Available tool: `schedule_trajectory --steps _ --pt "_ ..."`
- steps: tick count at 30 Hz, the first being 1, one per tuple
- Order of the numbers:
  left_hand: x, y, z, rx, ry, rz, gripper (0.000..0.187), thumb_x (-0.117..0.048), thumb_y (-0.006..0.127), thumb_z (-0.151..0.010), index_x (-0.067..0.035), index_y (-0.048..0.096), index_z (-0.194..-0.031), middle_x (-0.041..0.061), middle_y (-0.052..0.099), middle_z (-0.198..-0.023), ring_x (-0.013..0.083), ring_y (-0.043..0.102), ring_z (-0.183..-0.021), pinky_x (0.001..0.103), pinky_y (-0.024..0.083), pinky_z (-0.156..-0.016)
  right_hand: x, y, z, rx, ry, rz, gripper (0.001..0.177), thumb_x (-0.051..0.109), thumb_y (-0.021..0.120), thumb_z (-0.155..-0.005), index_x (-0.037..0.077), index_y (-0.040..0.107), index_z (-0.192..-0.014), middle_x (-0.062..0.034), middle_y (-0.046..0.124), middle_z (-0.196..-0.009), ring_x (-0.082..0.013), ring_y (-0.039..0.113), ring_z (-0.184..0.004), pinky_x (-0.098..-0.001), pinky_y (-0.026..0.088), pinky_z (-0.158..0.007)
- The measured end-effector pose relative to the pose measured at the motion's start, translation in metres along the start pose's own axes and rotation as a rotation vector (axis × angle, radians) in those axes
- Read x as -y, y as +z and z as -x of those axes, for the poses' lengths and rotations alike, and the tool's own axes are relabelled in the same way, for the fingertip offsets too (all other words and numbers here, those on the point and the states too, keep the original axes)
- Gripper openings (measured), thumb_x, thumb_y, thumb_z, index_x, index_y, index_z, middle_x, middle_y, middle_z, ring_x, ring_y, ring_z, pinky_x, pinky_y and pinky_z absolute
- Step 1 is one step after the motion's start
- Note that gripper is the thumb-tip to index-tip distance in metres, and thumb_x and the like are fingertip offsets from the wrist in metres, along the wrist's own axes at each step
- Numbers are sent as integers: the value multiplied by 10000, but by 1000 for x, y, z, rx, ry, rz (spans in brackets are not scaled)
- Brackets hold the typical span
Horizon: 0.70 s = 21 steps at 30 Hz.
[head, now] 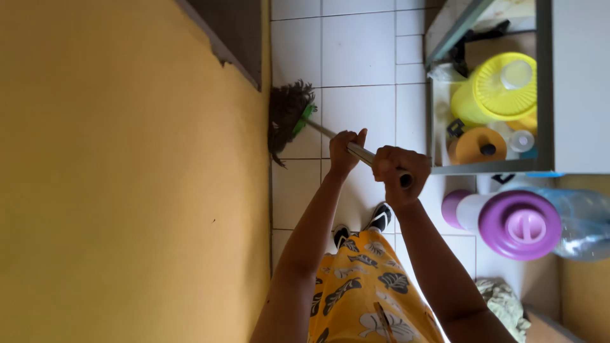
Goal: Mopping the tiled floor of an entryway or hallway using a string mop.
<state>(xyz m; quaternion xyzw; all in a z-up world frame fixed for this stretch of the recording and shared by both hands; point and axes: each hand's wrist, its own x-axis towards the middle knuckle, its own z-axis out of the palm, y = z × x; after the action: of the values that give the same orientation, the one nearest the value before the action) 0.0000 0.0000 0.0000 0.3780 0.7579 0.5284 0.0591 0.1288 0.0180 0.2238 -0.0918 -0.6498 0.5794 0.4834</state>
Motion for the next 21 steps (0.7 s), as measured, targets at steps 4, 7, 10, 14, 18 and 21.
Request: schedule_trajectory --steps 4,7,10,14,18,21 --pt "-8 35 1 55 39 7 543 -232 794 -913 -44 442 -544 114 519 -551 274 471 -556 409 379 -541 10 -12 16 12 -2 145 351 72 579 -985 39 478 -650 -60 518 -581 -117 452 -480 -272 339 -473" --pt "-14 69 2 56 133 206 447 -251 756 -917 -68 495 -604 83 574 -614 250 524 -609 379 441 -597 5 -26 33 6 -40 306 303 74 592 -956 22 502 -671 -58 488 -576 -131 427 -470 -284 320 -480" --pt "-14 105 19 254 153 207 528 -271 778 -905 -61 444 -555 97 526 -587 270 507 -588 391 455 -625 4 -41 56 -63 -53 483 242 84 607 -933 -3 560 -712 -54 468 -559 -140 423 -450 -292 313 -471" --pt "-39 140 49 494 270 210 482 -339 765 -887 -69 530 -565 93 570 -578 278 577 -613 402 475 -596 33 -57 69 -183 -89 619 248 73 606 -961 21 538 -728 -80 539 -624 -148 491 -487 -295 348 -488" --pt "-79 145 72 788 191 112 510 -386 717 -931 -44 584 -576 122 606 -580 293 613 -552 423 484 -566 64 -70 73 -302 -147 594 295 88 604 -1009 31 491 -743 -106 582 -670 -146 530 -502 -287 382 -475" --pt "-113 127 87 834 179 186 513 -401 710 -922 -45 614 -565 145 624 -587 318 635 -559 413 518 -569 80 -86 77 -443 -221 374 348 167 626 -1054 36 460 -778 -73 533 -647 -121 507 -467 -277 397 -432"
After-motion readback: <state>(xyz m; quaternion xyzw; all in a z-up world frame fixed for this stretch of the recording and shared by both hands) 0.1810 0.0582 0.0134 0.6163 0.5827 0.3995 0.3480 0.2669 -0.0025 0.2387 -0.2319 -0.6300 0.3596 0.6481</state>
